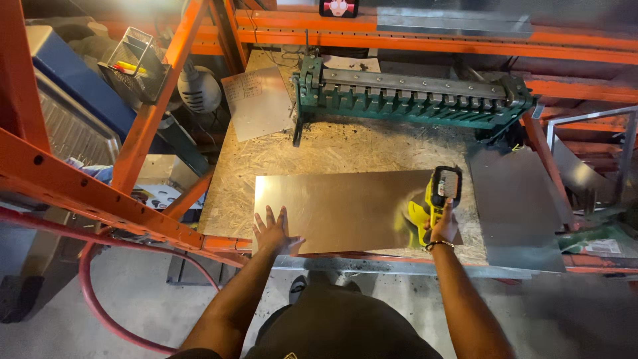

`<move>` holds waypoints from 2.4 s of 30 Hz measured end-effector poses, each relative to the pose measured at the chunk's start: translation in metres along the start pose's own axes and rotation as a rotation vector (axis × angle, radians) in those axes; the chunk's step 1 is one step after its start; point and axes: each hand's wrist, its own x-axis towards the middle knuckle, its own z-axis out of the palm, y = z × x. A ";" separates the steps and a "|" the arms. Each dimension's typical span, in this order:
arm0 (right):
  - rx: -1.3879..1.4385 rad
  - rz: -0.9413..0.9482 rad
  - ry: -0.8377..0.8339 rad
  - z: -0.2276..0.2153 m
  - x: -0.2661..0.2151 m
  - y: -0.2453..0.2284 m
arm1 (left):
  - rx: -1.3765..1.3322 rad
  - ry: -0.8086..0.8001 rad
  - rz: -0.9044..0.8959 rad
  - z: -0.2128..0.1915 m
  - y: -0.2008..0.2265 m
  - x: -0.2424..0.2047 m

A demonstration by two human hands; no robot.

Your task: The person uses a cordless orbital sander to sand a rectangular metal sheet on a workbench. They move the sander across the surface in overlapping passes, occasionally repositioning the sheet and adjusting their grip.

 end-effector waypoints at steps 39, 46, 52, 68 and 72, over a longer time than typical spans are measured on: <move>0.136 0.025 0.099 -0.014 0.029 -0.016 | 0.003 -0.034 -0.024 -0.014 0.008 -0.002; 0.117 0.025 0.051 0.006 0.027 -0.014 | -0.027 -0.031 -0.008 -0.013 0.004 0.002; 0.049 -0.004 0.004 0.025 0.010 0.002 | -0.015 -0.026 0.003 -0.010 0.001 0.012; -0.016 0.034 -0.089 0.037 -0.052 0.030 | -0.009 -0.038 0.002 -0.011 -0.003 0.022; 0.010 0.044 -0.061 0.023 -0.042 0.032 | -0.021 -0.042 0.013 -0.019 0.001 0.015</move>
